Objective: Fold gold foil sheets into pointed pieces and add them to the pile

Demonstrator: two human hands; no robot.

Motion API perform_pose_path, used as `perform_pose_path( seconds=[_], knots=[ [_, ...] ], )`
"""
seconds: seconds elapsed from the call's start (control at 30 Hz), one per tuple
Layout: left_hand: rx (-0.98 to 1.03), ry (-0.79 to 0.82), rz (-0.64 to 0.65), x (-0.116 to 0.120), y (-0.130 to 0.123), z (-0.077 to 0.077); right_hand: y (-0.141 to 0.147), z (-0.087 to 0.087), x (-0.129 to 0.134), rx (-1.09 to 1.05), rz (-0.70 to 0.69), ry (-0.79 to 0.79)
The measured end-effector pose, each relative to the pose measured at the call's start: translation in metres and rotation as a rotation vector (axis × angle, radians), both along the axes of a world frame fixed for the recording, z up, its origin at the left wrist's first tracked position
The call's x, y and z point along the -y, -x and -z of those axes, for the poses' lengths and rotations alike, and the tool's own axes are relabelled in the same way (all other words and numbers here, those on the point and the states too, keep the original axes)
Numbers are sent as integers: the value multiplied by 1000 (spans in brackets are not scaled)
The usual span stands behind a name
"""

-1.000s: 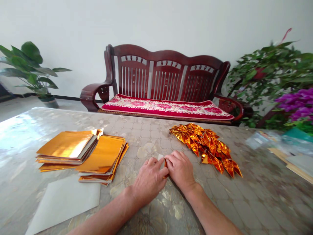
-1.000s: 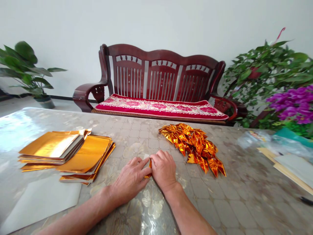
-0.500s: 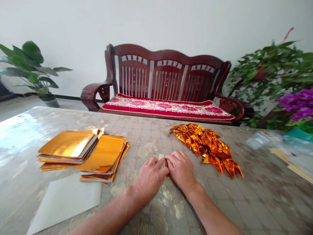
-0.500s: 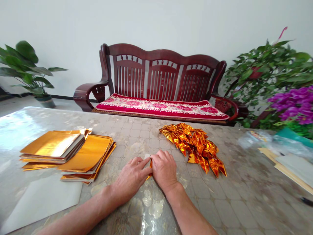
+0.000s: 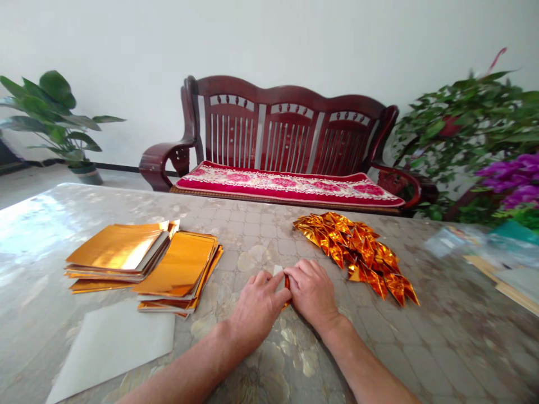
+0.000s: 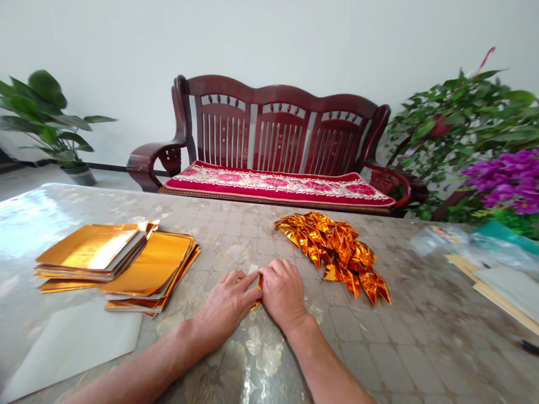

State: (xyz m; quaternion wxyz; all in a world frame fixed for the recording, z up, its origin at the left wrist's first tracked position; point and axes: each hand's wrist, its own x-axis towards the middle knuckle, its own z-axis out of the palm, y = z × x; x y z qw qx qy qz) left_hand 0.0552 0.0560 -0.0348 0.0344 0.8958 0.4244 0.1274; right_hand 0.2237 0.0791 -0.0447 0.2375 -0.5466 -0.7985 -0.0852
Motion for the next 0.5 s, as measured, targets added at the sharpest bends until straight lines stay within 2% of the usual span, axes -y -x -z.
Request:
perform_pose_path(
  seconds=[0.23, 0.5],
  knots=[
    [14, -12, 2, -1, 0, 3, -1, -2, 1, -9, -21, 10],
    [-2, -1, -1, 4, 0, -1, -1, -3, 1, -12, -36, 34]
  ],
)
